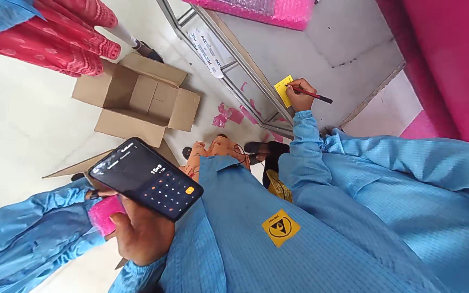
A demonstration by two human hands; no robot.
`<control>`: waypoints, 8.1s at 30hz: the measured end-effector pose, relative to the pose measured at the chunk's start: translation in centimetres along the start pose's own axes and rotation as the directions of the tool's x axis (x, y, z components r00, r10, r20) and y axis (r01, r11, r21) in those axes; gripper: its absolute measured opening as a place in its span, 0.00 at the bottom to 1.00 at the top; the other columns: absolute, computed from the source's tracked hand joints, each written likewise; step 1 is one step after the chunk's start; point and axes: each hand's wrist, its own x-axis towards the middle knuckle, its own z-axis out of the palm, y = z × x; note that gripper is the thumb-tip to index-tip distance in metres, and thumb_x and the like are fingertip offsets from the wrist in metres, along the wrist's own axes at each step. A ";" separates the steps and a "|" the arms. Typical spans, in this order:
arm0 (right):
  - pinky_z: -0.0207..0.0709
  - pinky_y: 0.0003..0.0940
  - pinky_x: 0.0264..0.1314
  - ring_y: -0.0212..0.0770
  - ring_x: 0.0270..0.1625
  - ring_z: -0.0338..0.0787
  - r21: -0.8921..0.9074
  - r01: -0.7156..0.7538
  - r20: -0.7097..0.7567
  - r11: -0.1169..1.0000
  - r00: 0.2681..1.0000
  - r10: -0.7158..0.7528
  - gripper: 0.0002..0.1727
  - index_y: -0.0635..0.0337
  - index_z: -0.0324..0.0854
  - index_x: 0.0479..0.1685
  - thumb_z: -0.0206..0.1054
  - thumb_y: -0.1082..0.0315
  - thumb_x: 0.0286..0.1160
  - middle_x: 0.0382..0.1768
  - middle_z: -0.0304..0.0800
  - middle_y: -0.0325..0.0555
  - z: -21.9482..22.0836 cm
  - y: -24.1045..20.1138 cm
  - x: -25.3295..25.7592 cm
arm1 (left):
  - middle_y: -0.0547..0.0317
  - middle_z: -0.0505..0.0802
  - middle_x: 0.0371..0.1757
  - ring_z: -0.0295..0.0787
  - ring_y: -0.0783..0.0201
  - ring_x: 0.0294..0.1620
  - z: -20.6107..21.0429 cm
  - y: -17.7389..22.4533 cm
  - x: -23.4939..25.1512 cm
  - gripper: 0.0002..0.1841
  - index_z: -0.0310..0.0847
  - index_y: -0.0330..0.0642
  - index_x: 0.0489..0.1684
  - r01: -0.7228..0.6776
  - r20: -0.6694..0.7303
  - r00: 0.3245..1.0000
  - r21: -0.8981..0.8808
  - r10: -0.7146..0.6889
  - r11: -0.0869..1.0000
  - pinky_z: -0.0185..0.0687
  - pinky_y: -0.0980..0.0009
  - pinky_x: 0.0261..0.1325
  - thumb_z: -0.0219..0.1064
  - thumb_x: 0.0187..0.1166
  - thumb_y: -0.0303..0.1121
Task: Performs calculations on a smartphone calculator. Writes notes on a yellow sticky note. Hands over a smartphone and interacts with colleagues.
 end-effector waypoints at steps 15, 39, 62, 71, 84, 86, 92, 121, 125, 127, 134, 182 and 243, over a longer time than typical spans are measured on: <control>0.79 0.17 0.30 0.22 0.25 0.85 -0.002 0.014 0.018 1.000 1.000 -0.014 0.07 0.72 0.87 0.33 0.70 0.75 0.61 0.27 0.92 0.45 0.2 0.6 0.1 | 0.65 0.84 0.75 0.79 0.59 0.78 0.2 -0.5 -0.8 0.34 0.58 0.58 0.84 -0.002 -0.009 1.000 -0.042 0.001 0.999 0.77 0.53 0.78 0.46 0.85 0.65; 0.79 0.16 0.30 0.20 0.25 0.84 -0.010 -0.003 0.001 1.000 1.000 0.003 0.07 0.73 0.87 0.34 0.69 0.76 0.62 0.28 0.91 0.45 0.1 -0.1 0.2 | 0.66 0.84 0.76 0.78 0.59 0.79 0.1 -0.3 -1.2 0.35 0.58 0.61 0.85 0.015 0.025 1.000 -0.060 -0.013 0.998 0.77 0.53 0.78 0.51 0.82 0.66; 0.75 0.15 0.28 0.20 0.24 0.82 -0.048 0.029 -0.024 0.998 0.999 -0.030 0.06 0.73 0.87 0.31 0.70 0.76 0.60 0.25 0.90 0.46 0.2 0.2 0.1 | 0.64 0.82 0.78 0.76 0.58 0.80 -0.1 -0.7 -1.2 0.36 0.52 0.58 0.87 0.025 0.018 1.000 -0.067 -0.024 0.997 0.75 0.52 0.79 0.48 0.83 0.66; 0.76 0.15 0.29 0.20 0.25 0.83 -0.058 -0.023 -0.049 0.998 0.999 0.020 0.07 0.73 0.87 0.34 0.69 0.76 0.62 0.28 0.91 0.46 0.2 -0.2 0.2 | 0.66 0.83 0.76 0.78 0.59 0.79 0.2 -0.7 -1.3 0.35 0.54 0.59 0.86 0.015 0.009 1.000 -0.055 -0.015 0.998 0.77 0.52 0.78 0.45 0.84 0.66; 0.79 0.16 0.32 0.20 0.27 0.85 0.023 -0.018 0.059 1.000 0.998 0.017 0.07 0.72 0.87 0.34 0.70 0.76 0.61 0.29 0.92 0.44 0.3 -0.2 -0.8 | 0.65 0.83 0.76 0.78 0.58 0.79 0.2 -0.6 -1.5 0.35 0.57 0.58 0.85 -0.001 -0.011 1.000 -0.053 0.001 0.999 0.76 0.52 0.79 0.48 0.84 0.66; 0.79 0.15 0.32 0.19 0.27 0.84 0.027 -0.018 0.072 0.999 0.997 0.016 0.07 0.72 0.87 0.34 0.70 0.76 0.61 0.28 0.92 0.44 0.3 -0.3 -0.8 | 0.64 0.83 0.76 0.78 0.57 0.79 0.1 -0.6 -1.4 0.35 0.57 0.58 0.85 0.001 -0.005 1.000 -0.069 -0.002 0.998 0.76 0.52 0.79 0.49 0.83 0.66; 0.78 0.15 0.30 0.19 0.25 0.83 0.025 0.002 0.073 1.000 0.997 -0.003 0.06 0.73 0.87 0.33 0.70 0.76 0.61 0.27 0.91 0.44 0.5 -0.3 -0.7 | 0.63 0.84 0.76 0.78 0.57 0.79 0.3 -0.6 -1.4 0.35 0.57 0.56 0.85 -0.016 -0.023 1.000 -0.075 0.014 0.997 0.76 0.52 0.79 0.47 0.84 0.65; 0.78 0.15 0.31 0.20 0.25 0.84 -0.029 0.001 0.057 1.000 0.998 0.000 0.07 0.73 0.87 0.32 0.70 0.75 0.61 0.26 0.91 0.46 0.4 -0.6 -0.8 | 0.64 0.83 0.76 0.78 0.58 0.79 0.2 -0.8 -1.4 0.35 0.55 0.57 0.85 -0.013 -0.023 1.000 -0.056 0.012 0.998 0.76 0.53 0.78 0.48 0.84 0.65; 0.79 0.16 0.31 0.21 0.25 0.84 -0.015 -0.004 0.044 1.000 0.999 0.004 0.07 0.74 0.87 0.33 0.70 0.76 0.61 0.27 0.91 0.47 0.5 -0.4 -0.8 | 0.65 0.83 0.76 0.78 0.58 0.79 0.2 -0.8 -1.5 0.35 0.56 0.58 0.85 -0.015 -0.020 1.000 -0.057 0.014 0.998 0.76 0.53 0.79 0.47 0.84 0.65; 0.80 0.17 0.31 0.21 0.26 0.85 0.003 0.004 0.040 1.000 0.999 -0.004 0.07 0.73 0.87 0.33 0.70 0.76 0.61 0.28 0.92 0.46 0.5 -0.5 -0.8 | 0.65 0.83 0.77 0.77 0.59 0.80 0.2 -0.8 -1.6 0.35 0.55 0.58 0.86 -0.011 -0.024 1.000 -0.064 0.009 0.998 0.76 0.54 0.79 0.49 0.83 0.65; 0.79 0.16 0.31 0.21 0.26 0.84 0.010 0.034 0.034 0.999 0.999 -0.034 0.06 0.74 0.87 0.32 0.70 0.77 0.61 0.27 0.91 0.46 0.7 -0.2 -0.8 | 0.63 0.83 0.76 0.78 0.58 0.79 0.2 -1.0 -1.7 0.35 0.56 0.56 0.85 -0.018 -0.033 0.999 -0.067 0.016 0.998 0.76 0.53 0.79 0.49 0.84 0.65; 0.83 0.20 0.30 0.24 0.24 0.86 0.293 -0.219 -0.199 0.931 0.938 0.283 0.05 0.65 0.82 0.43 0.60 0.76 0.79 0.24 0.89 0.33 -0.6 -3.8 -1.6 | 0.65 0.86 0.74 0.80 0.60 0.77 0.2 -0.2 -2.1 0.31 0.63 0.58 0.82 -0.063 0.018 0.998 -0.143 0.066 0.988 0.77 0.54 0.78 0.46 0.85 0.64; 0.90 0.30 0.55 0.34 0.58 0.92 0.441 -0.196 0.566 0.876 0.818 -0.101 0.31 0.70 0.68 0.78 0.66 0.71 0.73 0.65 0.88 0.50 5.7 -28.6 -17.2 | 0.63 0.89 0.58 0.90 0.65 0.58 1.2 0.1 -3.7 0.22 0.52 0.61 0.78 0.150 0.204 0.971 -0.108 -0.126 0.983 0.87 0.63 0.63 0.38 0.86 0.32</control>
